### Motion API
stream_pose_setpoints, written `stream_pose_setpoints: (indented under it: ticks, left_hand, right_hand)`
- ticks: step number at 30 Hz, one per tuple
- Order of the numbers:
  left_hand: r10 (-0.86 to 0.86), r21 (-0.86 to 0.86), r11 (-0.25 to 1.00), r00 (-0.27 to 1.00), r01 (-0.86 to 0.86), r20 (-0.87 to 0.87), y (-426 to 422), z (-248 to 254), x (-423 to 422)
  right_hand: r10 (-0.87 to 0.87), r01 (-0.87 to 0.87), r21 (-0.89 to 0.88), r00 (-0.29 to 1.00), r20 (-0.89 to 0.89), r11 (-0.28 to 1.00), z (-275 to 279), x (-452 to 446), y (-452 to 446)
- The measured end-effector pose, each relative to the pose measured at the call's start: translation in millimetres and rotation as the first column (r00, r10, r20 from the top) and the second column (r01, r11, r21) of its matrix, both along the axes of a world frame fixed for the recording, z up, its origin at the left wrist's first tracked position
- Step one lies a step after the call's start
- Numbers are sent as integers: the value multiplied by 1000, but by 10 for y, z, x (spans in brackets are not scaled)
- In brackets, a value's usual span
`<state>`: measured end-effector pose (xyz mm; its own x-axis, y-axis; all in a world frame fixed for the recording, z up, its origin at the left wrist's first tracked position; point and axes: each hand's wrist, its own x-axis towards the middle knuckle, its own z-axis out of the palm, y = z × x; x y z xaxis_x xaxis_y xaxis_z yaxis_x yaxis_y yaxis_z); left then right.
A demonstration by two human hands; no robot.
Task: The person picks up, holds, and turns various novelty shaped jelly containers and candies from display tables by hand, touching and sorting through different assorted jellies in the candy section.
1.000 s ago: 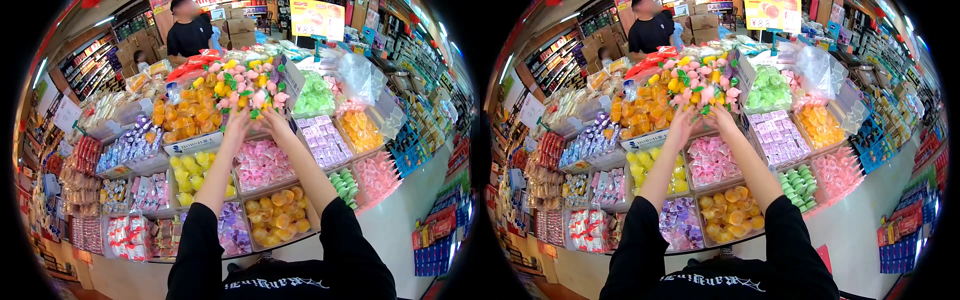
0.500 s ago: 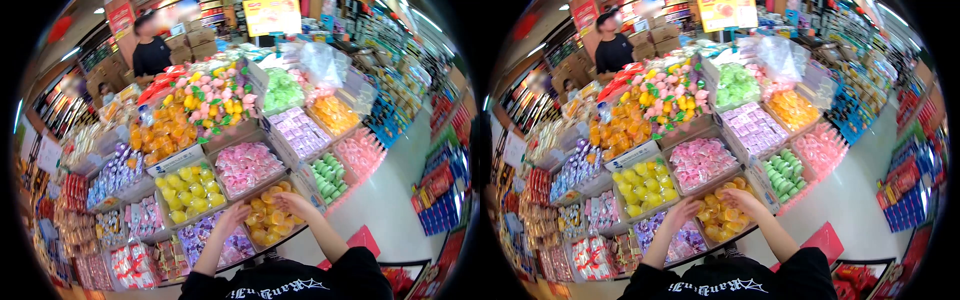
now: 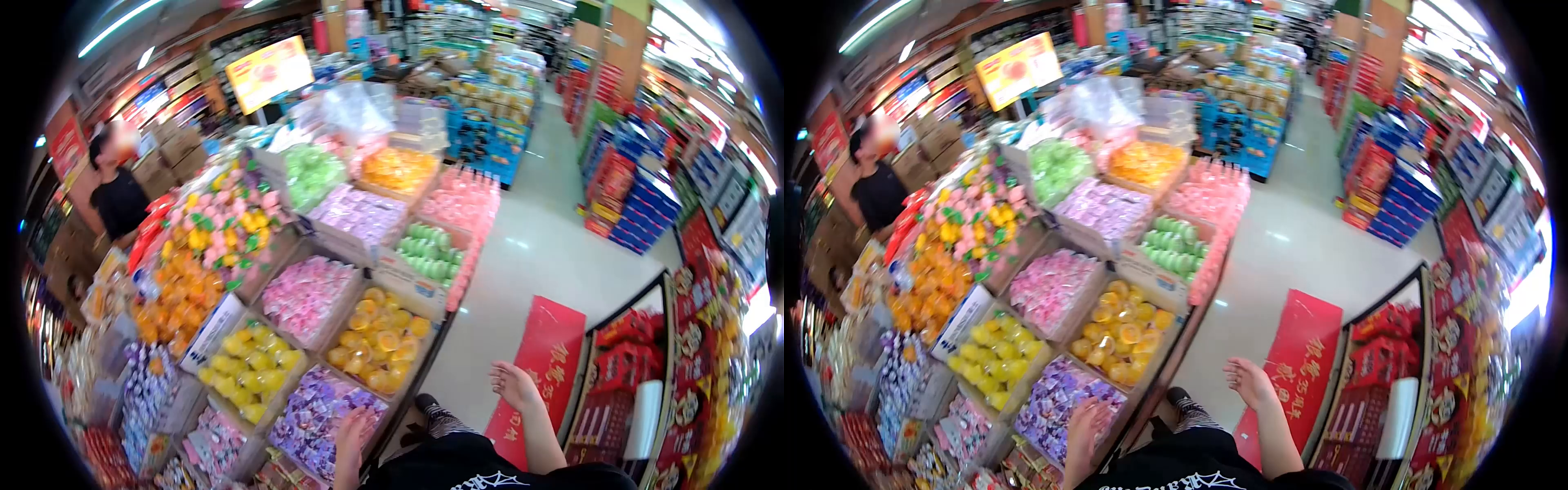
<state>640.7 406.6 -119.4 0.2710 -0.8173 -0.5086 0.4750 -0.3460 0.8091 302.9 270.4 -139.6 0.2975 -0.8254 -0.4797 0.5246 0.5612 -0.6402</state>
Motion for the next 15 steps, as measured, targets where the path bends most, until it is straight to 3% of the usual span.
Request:
stream_pose_setpoints:
  ticks: [3, 7, 15]
  left_hand:
    - [-121, -35, 992, 988, 125, 97, -53, 84, -127]
    - [-227, -82, 967, 962, 241, 153, -122, 215, -411]
    - [-457, -150, 862, 871, 483, 180, -287, 503, -1350]
  right_hand:
    - [-23, 14, -90, 994, -109, 996, 249, -201, 177]
    - [-195, 156, -203, 962, -191, 967, 484, -514, 465]
    - [-388, 385, -83, 921, -31, 919, 352, -1143, 962]
